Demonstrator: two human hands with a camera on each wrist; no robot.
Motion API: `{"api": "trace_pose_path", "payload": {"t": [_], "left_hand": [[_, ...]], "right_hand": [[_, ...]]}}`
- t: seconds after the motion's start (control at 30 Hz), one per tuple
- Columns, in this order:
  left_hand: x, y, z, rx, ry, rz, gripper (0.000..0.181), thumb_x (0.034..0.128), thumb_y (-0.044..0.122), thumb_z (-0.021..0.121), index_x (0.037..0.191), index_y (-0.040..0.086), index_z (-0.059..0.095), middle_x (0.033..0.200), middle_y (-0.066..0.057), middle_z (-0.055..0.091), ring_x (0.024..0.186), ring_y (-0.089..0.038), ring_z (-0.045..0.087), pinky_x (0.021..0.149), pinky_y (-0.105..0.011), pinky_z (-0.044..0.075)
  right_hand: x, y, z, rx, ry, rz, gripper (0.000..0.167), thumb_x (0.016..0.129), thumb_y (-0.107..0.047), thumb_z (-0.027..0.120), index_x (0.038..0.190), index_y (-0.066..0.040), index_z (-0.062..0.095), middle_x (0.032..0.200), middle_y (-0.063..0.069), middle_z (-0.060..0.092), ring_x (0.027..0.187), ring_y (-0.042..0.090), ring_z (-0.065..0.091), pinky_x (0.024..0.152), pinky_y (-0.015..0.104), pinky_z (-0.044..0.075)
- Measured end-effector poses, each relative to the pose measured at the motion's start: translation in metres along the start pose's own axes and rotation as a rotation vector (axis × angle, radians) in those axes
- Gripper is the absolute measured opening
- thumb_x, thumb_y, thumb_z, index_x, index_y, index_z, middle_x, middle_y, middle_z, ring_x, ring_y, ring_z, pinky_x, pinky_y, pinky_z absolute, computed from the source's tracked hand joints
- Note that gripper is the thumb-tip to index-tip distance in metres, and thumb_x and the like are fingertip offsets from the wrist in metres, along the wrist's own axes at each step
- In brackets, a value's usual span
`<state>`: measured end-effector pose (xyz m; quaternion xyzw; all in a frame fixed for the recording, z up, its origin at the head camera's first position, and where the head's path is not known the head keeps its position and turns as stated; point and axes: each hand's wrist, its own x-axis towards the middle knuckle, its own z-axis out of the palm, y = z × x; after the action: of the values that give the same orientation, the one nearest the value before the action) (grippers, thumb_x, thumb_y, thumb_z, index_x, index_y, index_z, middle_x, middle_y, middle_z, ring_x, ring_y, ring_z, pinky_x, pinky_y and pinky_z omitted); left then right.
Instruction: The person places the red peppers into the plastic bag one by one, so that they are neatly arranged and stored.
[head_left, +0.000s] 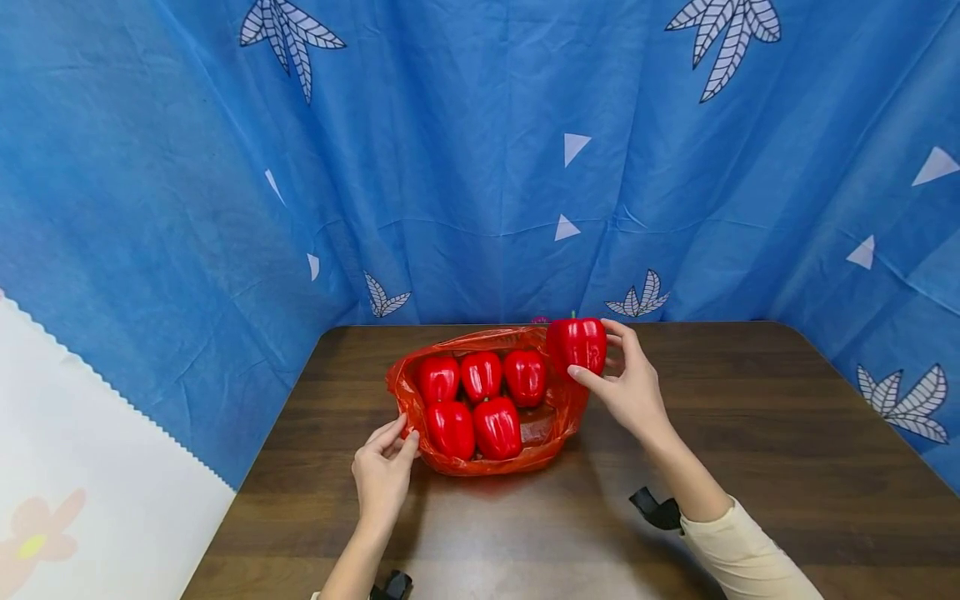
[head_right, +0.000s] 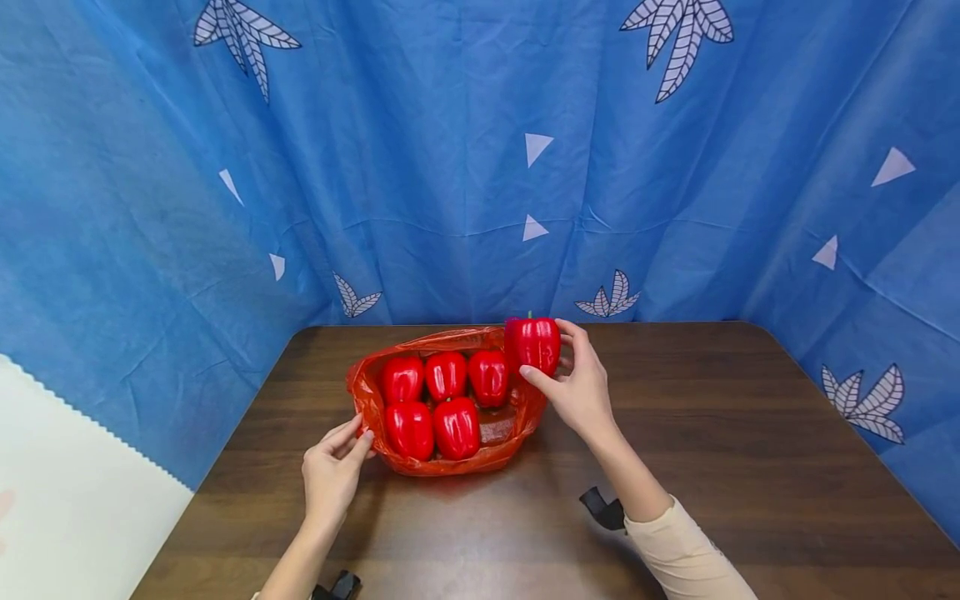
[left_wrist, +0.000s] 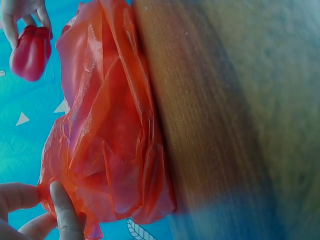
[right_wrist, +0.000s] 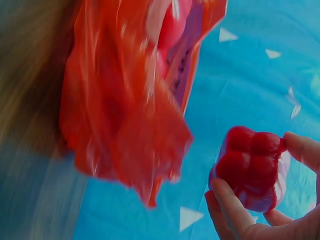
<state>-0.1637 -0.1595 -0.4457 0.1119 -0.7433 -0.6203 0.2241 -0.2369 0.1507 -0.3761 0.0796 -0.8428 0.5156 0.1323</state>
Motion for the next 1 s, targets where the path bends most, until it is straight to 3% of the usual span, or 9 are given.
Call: {"api": "trace_pose_path", "payload": {"t": [0.17,0.43,0.77,1.0], "left_hand": [[0.0,0.0,0.0,0.002,0.001,-0.002,0.034,0.0869,0.002,0.07,0.12,-0.006,0.066,0.121,-0.023,0.064,0.063,-0.002,0.065,0.067,-0.007,0.053],[-0.001,0.002,0.0,0.002,-0.002,-0.004,0.034,0.0871,0.002,0.07,0.12,-0.006,0.066,0.122,-0.023,0.064,0.063,-0.002,0.064,0.066,-0.007,0.053],[-0.001,0.004,0.0,-0.015,-0.004,-0.013,0.034,0.0862,0.0,0.07,0.12,-0.005,0.067,0.12,-0.022,0.065,0.063,0.001,0.063,0.068,-0.007,0.052],[-0.002,0.002,0.0,-0.009,-0.007,-0.007,0.034,0.0861,0.0,0.07,0.12,-0.005,0.067,0.119,-0.023,0.065,0.063,0.001,0.063,0.067,-0.007,0.053]], "right_hand": [[-0.009,-0.008,0.02,0.001,-0.053,-0.042,0.078,0.081,-0.022,0.08,0.145,-0.019,0.036,0.139,0.016,0.05,0.112,0.038,0.061,0.084,0.05,0.057],[-0.019,-0.005,0.044,-0.088,-0.093,-0.091,0.078,0.078,-0.017,0.082,0.143,-0.014,0.038,0.133,0.018,0.051,0.109,0.037,0.062,0.08,0.048,0.059],[-0.027,0.002,0.052,-0.208,-0.14,-0.096,0.079,0.076,-0.022,0.083,0.142,-0.013,0.04,0.136,0.016,0.051,0.118,0.035,0.053,0.083,0.051,0.058],[-0.032,0.006,0.055,-0.264,-0.162,-0.048,0.079,0.077,-0.024,0.083,0.142,-0.012,0.04,0.138,0.019,0.049,0.121,0.039,0.051,0.084,0.056,0.057]]}}
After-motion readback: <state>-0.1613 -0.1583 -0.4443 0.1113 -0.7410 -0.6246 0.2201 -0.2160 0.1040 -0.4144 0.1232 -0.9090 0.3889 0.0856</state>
